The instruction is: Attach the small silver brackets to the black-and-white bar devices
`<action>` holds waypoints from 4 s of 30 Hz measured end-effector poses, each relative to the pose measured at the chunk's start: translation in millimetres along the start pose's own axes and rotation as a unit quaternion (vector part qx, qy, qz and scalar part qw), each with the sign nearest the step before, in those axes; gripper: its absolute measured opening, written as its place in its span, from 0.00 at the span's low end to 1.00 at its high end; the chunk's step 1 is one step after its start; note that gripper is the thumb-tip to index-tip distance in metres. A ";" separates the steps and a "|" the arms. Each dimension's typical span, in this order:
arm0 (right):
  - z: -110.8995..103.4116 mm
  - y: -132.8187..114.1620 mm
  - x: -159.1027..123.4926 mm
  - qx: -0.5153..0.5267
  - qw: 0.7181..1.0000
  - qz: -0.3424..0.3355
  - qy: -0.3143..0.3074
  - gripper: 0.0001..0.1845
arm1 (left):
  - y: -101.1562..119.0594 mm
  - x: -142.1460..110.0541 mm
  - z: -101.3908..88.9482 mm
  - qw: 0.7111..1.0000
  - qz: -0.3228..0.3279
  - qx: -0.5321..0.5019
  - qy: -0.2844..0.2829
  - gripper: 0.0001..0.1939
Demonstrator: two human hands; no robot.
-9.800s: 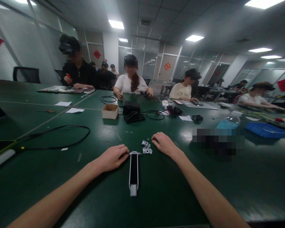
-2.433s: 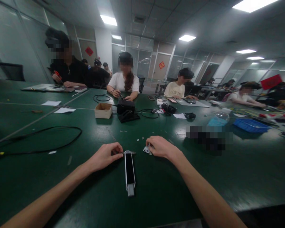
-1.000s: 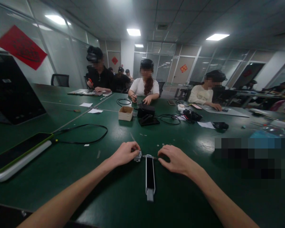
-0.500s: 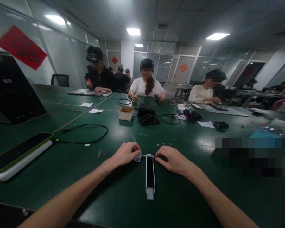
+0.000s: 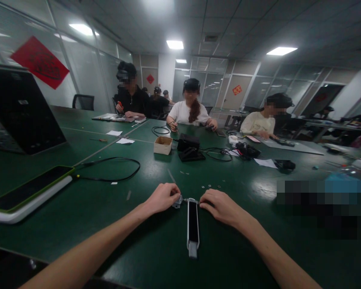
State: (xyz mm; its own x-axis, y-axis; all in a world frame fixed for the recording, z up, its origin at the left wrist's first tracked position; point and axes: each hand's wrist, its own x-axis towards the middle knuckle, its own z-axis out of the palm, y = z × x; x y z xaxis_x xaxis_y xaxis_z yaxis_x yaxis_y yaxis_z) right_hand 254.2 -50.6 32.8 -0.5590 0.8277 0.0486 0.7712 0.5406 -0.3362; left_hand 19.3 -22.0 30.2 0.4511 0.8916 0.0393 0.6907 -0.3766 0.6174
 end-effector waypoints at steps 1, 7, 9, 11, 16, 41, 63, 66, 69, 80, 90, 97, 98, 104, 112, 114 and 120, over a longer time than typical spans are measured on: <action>0.8 0.7 0.3 0.001 1.000 -0.003 0.003 0.11 | 1.0 -0.1 1.5 1.000 -0.001 0.001 0.006 0.11; 1.5 -2.7 3.2 -0.021 1.000 -0.014 0.009 0.10 | 1.2 1.0 11.9 0.999 0.005 -0.014 0.029 0.10; 0.0 -4.5 4.7 -0.036 0.999 -0.019 0.006 0.09 | -0.1 1.5 13.7 1.000 0.007 -0.009 0.029 0.09; -1.4 -5.0 5.9 -0.048 0.999 -0.023 0.006 0.09 | -2.0 2.3 15.1 0.999 0.021 0.025 0.031 0.09; -4.2 -5.3 5.1 -0.069 0.997 -0.031 0.011 0.10 | -7.0 3.8 18.6 0.990 0.064 0.120 0.038 0.07; -26.2 2.1 -6.0 -0.176 0.968 0.177 -0.016 0.09 | 4.0 -0.8 5.4 0.973 0.113 0.197 -0.037 0.09; -1.5 -11.8 3.0 0.069 0.993 0.093 0.012 0.08 | 3.9 -1.2 8.4 0.967 0.125 0.218 -0.034 0.08; 0.5 -11.6 3.3 0.071 0.993 0.088 0.013 0.08 | 3.6 -1.7 8.2 0.967 0.126 0.218 -0.036 0.07; 2.4 -10.5 3.6 0.066 0.995 0.073 0.021 0.08 | 3.9 -1.7 8.1 0.966 0.129 0.221 -0.035 0.06; 7.8 0.6 9.4 0.139 0.987 0.063 0.048 0.07 | -2.8 0.8 9.3 0.968 0.146 0.204 -0.024 0.06; 6.3 7.2 7.7 0.138 0.989 0.025 0.053 0.07 | -4.0 0.8 9.2 0.971 0.150 0.186 -0.030 0.07; 1.0 1.8 4.4 0.099 0.993 0.017 0.056 0.05 | -6.3 1.9 10.4 0.972 0.154 0.173 -0.030 0.06; 1.8 1.2 4.8 0.096 0.993 0.017 0.059 0.04 | -6.3 2.0 10.7 0.972 0.156 0.172 -0.029 0.06; 6.0 5.3 5.4 0.087 0.994 0.004 0.069 0.04 | -6.0 1.4 10.8 0.972 0.157 0.175 -0.027 0.06; 8.2 8.7 5.3 0.066 0.994 -0.017 0.080 0.03 | -11.3 2.9 11.8 0.969 0.174 0.172 -0.019 0.08; 8.4 9.2 5.5 0.065 0.995 -0.021 0.079 0.03 | -11.5 3.1 11.4 0.970 0.172 0.170 -0.021 0.08; 5.8 6.4 5.2 0.057 0.995 -0.022 0.075 0.04 | -8.5 2.8 8.5 0.970 0.174 0.168 -0.028 0.08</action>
State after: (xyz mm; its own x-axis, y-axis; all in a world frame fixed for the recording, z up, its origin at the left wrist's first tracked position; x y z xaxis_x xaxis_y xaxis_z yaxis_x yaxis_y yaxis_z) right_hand 254.5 -43.7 25.5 -0.5329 0.8218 0.2017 0.7033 0.5627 -0.4344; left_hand 19.5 -18.4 18.4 0.7137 0.6841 0.1502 0.6319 -0.7214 0.2833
